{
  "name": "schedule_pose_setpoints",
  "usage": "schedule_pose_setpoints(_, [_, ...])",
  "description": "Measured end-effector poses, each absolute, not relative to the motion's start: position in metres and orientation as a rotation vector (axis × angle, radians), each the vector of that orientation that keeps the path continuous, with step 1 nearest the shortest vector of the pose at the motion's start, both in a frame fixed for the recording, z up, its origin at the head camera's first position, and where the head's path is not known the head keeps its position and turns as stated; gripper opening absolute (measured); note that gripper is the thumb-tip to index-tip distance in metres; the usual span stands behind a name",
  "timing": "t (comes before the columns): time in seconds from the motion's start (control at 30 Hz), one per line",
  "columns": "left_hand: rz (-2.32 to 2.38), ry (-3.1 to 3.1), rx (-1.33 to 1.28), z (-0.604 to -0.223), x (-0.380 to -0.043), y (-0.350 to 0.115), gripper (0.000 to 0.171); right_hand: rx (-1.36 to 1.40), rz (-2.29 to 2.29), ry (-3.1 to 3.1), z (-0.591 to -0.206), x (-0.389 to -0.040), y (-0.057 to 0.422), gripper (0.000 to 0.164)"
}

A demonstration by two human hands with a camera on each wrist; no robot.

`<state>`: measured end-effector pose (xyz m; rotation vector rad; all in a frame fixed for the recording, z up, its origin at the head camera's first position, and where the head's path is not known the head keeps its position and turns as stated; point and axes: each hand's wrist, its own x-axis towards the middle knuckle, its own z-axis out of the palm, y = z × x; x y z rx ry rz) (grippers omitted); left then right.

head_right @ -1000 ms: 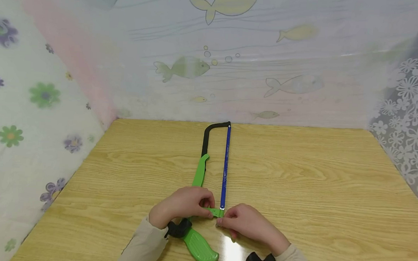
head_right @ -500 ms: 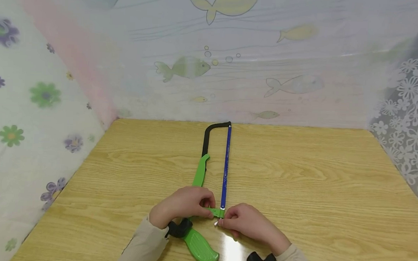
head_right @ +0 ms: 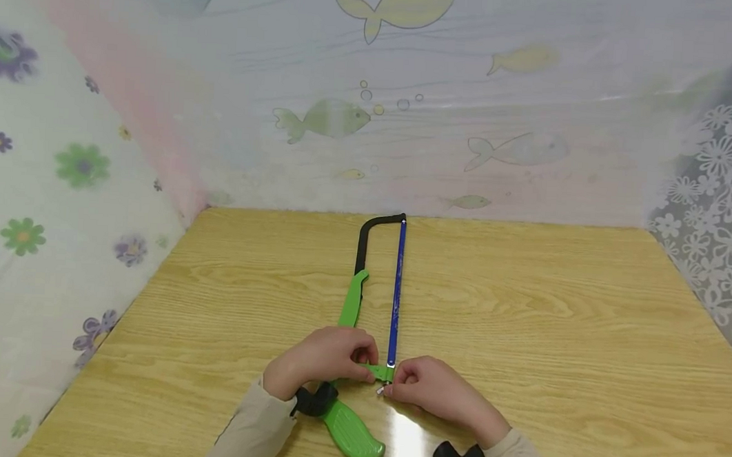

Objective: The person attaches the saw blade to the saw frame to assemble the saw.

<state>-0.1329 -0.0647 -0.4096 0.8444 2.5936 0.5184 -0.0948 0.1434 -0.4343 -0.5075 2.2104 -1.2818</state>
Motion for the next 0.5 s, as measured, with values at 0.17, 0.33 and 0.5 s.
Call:
schedule_pose_setpoints(0.17, [0.523, 2.595, 0.850, -0.4087, -0.1326, -0.0644, 0.016, -0.533, -1.271, 2.209, -0.4343, -0.0951, 0.1439, 0.021])
schedule_pose_setpoints(0.33, [0.523, 2.593, 0.852, -0.4088, -0.1325, -0.0643, 0.016, -0.528, -1.243, 2.229, -0.4344, -0.0947, 0.1437, 0.025])
schedule_pose_setpoints(0.5, [0.525, 2.592, 0.845, -0.4081, -0.1323, -0.0641, 0.016, -0.513, -1.226, 2.247, -0.4348, -0.0957, 0.1425, 0.029])
